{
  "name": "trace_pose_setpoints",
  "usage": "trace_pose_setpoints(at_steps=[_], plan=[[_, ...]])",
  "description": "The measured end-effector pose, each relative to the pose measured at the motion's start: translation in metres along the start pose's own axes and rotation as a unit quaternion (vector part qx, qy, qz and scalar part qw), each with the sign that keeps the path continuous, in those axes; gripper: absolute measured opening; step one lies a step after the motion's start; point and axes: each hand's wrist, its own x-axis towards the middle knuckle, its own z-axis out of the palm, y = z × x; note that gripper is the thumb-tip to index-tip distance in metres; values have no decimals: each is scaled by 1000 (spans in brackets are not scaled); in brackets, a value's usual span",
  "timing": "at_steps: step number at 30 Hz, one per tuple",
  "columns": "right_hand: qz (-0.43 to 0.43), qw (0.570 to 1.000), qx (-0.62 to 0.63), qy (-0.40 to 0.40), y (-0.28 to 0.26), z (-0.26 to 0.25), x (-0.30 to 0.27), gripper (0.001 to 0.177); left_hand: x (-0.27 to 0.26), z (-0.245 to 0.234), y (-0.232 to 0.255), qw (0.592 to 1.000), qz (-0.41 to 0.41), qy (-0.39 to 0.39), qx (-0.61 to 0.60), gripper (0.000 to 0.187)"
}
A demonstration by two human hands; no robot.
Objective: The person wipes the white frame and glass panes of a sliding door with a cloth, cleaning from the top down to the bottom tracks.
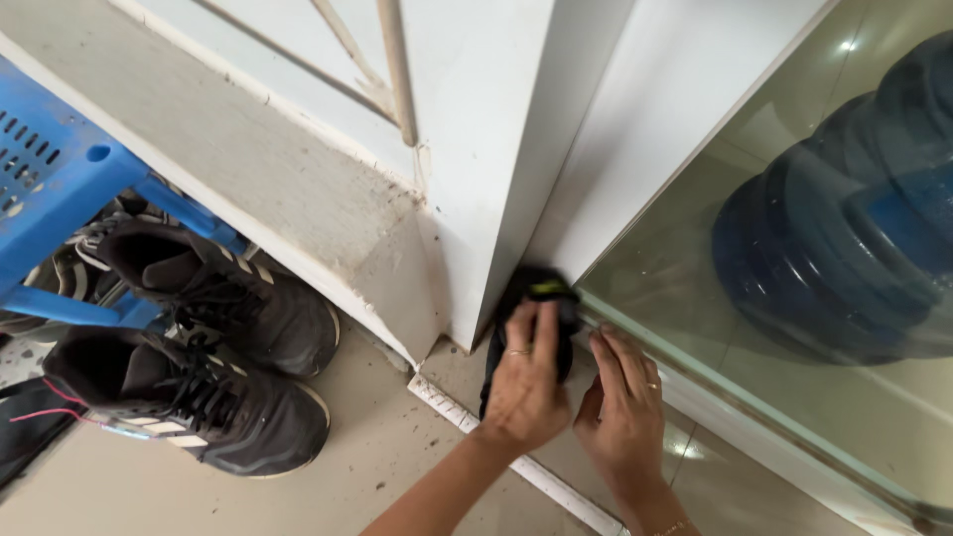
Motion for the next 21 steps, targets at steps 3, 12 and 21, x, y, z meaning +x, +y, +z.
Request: trace_pose_setpoints(at_steps=[3,12,21], plan=[[-9,1000,15,-10,4,-3,2,58,-1,-8,-12,989,-126,-76,-19,105],[-45,999,3,19,0,-2,1,55,8,4,22,999,18,28,-43,113],[-25,1000,-2,10,3,-3,0,56,-1,-5,-4,999,-28,-32,-32,112]])
